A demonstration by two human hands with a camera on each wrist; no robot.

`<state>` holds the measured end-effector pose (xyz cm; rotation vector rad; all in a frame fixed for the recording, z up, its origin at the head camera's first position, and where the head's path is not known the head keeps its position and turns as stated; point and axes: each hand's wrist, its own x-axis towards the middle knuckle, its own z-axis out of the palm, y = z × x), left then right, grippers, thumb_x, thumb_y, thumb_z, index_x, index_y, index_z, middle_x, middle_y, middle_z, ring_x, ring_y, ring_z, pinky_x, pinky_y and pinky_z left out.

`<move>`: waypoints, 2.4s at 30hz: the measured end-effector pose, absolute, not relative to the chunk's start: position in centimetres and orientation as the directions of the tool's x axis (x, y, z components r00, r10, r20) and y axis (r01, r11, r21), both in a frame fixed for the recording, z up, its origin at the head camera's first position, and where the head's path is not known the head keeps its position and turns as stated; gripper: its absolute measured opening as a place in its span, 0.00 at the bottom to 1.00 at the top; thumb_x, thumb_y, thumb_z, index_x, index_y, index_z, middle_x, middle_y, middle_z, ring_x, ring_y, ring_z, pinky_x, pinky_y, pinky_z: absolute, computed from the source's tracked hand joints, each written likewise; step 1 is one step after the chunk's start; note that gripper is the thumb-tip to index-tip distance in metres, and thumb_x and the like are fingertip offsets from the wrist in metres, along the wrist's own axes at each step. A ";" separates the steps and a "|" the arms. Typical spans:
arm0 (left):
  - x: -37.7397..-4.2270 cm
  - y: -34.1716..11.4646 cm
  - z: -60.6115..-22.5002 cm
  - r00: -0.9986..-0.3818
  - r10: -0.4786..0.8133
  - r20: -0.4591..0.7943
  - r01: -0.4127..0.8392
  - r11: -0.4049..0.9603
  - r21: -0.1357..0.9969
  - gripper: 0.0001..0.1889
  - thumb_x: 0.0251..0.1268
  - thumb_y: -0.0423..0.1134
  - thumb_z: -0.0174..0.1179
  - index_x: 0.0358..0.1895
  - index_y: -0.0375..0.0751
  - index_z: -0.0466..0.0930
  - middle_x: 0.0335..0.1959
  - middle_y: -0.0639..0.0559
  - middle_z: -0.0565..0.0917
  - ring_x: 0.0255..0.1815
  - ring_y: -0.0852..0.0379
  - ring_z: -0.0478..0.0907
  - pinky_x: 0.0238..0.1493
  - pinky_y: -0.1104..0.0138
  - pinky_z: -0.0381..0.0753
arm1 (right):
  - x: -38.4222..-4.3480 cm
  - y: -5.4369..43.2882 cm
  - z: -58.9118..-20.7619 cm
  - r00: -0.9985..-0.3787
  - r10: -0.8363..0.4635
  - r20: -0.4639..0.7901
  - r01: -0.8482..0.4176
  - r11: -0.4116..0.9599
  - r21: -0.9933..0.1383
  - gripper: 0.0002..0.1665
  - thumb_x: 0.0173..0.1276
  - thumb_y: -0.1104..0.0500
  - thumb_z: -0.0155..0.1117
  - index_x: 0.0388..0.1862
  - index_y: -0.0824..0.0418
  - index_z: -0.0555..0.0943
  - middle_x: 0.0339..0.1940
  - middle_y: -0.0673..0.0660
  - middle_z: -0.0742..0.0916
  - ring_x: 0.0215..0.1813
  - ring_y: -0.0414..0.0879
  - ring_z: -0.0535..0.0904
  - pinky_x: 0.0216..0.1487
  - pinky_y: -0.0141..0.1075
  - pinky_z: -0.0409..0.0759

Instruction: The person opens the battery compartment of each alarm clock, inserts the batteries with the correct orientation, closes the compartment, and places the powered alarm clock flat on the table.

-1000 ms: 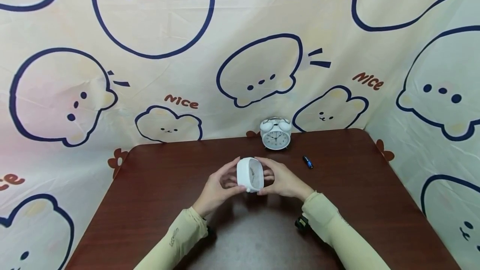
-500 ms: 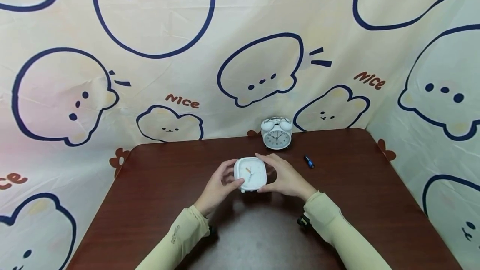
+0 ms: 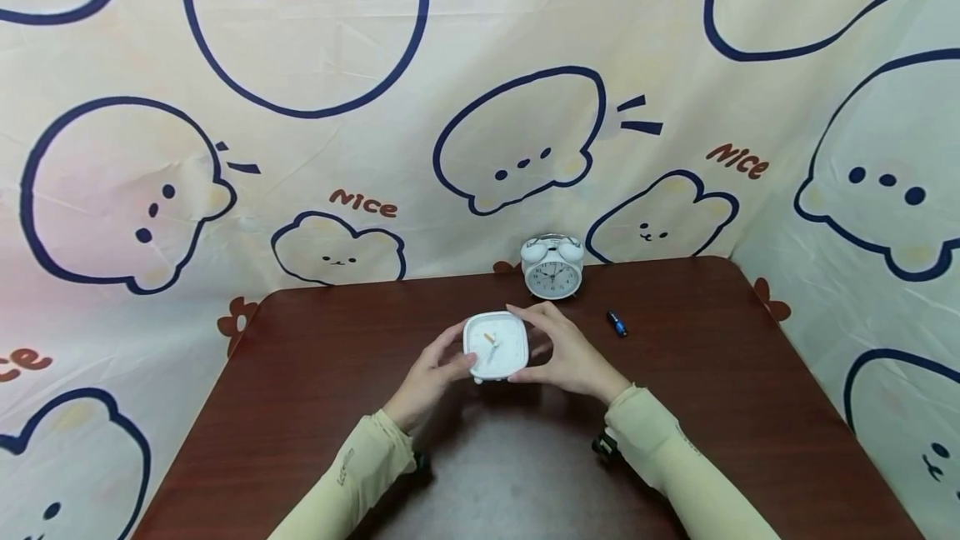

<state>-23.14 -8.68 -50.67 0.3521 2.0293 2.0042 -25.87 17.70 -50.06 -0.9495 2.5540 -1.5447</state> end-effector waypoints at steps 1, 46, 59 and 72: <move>-23.2 -8.7 -50.8 -0.932 0.361 -0.026 -0.030 -0.006 1.000 0.33 0.78 0.32 0.56 0.82 0.42 0.58 0.65 0.33 0.74 0.51 0.58 0.80 0.56 0.59 0.84 | -25.9 17.6 -50.1 -0.814 -0.494 0.304 -0.496 0.322 -0.806 0.58 0.49 0.52 0.88 0.79 0.48 0.69 0.61 0.55 0.76 0.51 0.46 0.83 0.47 0.34 0.88; -23.1 -8.3 -51.9 -0.876 0.474 -0.090 -0.252 -0.290 0.923 0.26 0.88 0.40 0.37 0.82 0.38 0.52 0.74 0.39 0.67 0.62 0.55 0.75 0.56 0.63 0.81 | -24.6 16.3 -48.7 -0.758 -0.487 0.434 -0.574 0.183 -0.798 0.52 0.52 0.62 0.86 0.76 0.59 0.73 0.68 0.59 0.80 0.55 0.44 0.82 0.48 0.37 0.89; -22.8 -8.1 -51.4 -0.944 0.320 0.084 0.060 -0.084 0.995 0.31 0.74 0.33 0.63 0.77 0.39 0.66 0.69 0.35 0.73 0.54 0.58 0.82 0.48 0.71 0.83 | -25.1 16.4 -49.3 -0.859 -0.462 0.220 -0.409 0.360 -0.838 0.40 0.69 0.55 0.74 0.78 0.54 0.70 0.65 0.59 0.83 0.54 0.49 0.85 0.48 0.30 0.86; -22.9 -8.7 -51.4 -0.936 0.309 0.167 0.180 0.016 0.983 0.27 0.70 0.34 0.67 0.70 0.47 0.73 0.64 0.44 0.79 0.59 0.50 0.80 0.55 0.67 0.83 | -25.7 17.2 -49.8 -0.841 -0.521 0.149 -0.369 0.349 -0.862 0.38 0.70 0.52 0.73 0.76 0.54 0.71 0.59 0.55 0.86 0.52 0.47 0.86 0.48 0.34 0.87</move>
